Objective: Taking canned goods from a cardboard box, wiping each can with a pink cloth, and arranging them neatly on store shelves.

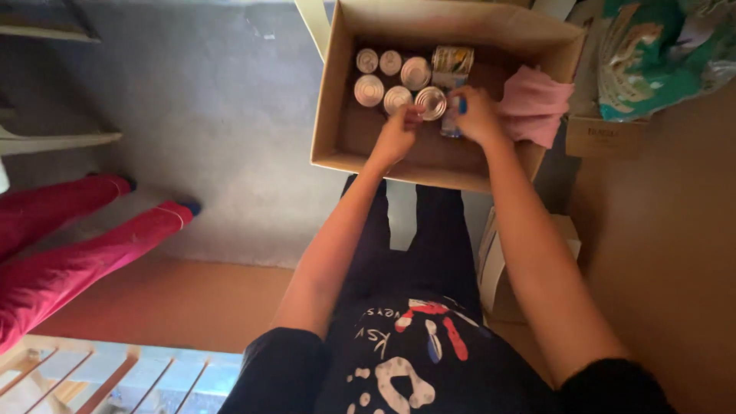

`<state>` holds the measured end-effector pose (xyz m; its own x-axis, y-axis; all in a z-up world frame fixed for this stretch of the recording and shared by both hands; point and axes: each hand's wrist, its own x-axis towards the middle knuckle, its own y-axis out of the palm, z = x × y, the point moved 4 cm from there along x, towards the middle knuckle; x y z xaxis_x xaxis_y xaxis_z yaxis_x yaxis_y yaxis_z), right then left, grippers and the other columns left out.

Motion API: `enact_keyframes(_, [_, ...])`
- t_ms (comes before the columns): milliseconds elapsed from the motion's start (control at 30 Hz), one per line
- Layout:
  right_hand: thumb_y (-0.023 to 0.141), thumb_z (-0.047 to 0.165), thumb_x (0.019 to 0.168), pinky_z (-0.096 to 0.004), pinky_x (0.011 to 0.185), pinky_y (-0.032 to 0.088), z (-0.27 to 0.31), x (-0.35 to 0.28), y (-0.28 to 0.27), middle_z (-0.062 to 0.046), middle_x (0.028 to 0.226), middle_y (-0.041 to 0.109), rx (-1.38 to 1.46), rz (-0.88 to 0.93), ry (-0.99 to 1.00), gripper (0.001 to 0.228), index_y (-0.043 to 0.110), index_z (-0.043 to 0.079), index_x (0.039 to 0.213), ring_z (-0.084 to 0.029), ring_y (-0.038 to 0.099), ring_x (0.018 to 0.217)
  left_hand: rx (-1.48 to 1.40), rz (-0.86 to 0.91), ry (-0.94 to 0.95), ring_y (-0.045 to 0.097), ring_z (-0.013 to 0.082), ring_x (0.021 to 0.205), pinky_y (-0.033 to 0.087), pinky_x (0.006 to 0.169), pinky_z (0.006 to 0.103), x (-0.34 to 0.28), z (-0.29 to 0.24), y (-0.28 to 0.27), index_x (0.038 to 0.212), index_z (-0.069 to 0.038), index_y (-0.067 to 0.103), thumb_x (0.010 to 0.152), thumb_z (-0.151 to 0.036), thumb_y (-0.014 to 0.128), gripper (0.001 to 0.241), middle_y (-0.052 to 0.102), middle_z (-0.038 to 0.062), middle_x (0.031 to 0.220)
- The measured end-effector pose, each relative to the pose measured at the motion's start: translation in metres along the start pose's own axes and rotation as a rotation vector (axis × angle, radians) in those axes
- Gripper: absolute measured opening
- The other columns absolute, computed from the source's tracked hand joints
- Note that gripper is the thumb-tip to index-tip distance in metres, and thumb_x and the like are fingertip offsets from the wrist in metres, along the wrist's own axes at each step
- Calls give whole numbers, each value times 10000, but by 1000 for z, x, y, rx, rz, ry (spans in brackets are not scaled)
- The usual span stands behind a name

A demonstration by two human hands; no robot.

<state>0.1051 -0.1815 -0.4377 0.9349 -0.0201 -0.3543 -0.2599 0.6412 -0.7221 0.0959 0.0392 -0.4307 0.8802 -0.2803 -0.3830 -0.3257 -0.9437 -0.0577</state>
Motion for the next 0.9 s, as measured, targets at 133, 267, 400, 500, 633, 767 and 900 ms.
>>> enact_keyframes(133, [811, 174, 723, -418, 917, 571, -131, 40, 90, -140, 1200, 715, 224, 58, 335, 576, 641, 109, 1269, -284, 707, 1074, 63, 13, -22, 721, 200, 1030, 556, 906, 317, -5, -1, 2, 1236, -66, 641, 916, 6, 580, 334, 743, 83, 1085])
enact_keyframes(267, [928, 164, 591, -410, 852, 570, -171, 42, 120, -148, 1158, 720, 217, 25, 497, 754, 616, 66, 1271, -281, 690, 1011, 75, 130, -8, 710, 194, 1012, 558, 877, 321, -8, -4, 10, 1236, -60, 616, 912, -23, 589, 327, 728, 92, 1109])
enact_keyframes(400, [1004, 377, 672, -399, 906, 549, -223, 49, 176, -138, 1191, 706, 181, 205, 615, 758, 665, 19, 1248, -255, 677, 1054, 154, 212, -77, 705, 189, 946, 564, 856, 325, -9, 3, 16, 1266, -66, 600, 955, -79, 606, 311, 724, 100, 1058])
enact_keyframes(500, [950, 395, 631, -381, 917, 563, -255, 69, 223, -86, 1201, 742, 417, 211, 364, 748, 697, 78, 1260, -235, 692, 1053, 124, 234, -89, 702, 192, 921, 567, 845, 328, -14, -13, 16, 1284, -66, 585, 965, -112, 612, 323, 714, 104, 1053])
enact_keyframes(633, [937, 434, 654, -401, 925, 545, -250, 85, 208, -73, 1218, 733, 185, 337, 496, 714, 726, 117, 1259, -221, 683, 1050, 159, 229, -60, 703, 187, 922, 566, 842, 328, -12, -9, 17, 1294, -62, 578, 957, -124, 622, 345, 710, 103, 1070])
enact_keyframes(767, [921, 493, 655, -450, 809, 550, -167, 59, 128, -78, 1223, 665, 221, 453, 612, 818, 579, 149, 1314, -264, 641, 1003, 72, 207, -95, 675, 177, 962, 549, 861, 303, 1, 23, 21, 1332, -74, 565, 951, -128, 641, 393, 695, 85, 1104])
enact_keyframes(900, [817, 627, 733, -392, 725, 536, -101, 9, 42, -149, 1146, 724, 297, 700, 783, 743, 695, 101, 1244, -274, 612, 877, -253, 53, -255, 597, 170, 1048, 494, 862, 277, 22, 50, 29, 1383, -103, 569, 967, -214, 666, 441, 661, 62, 1171])
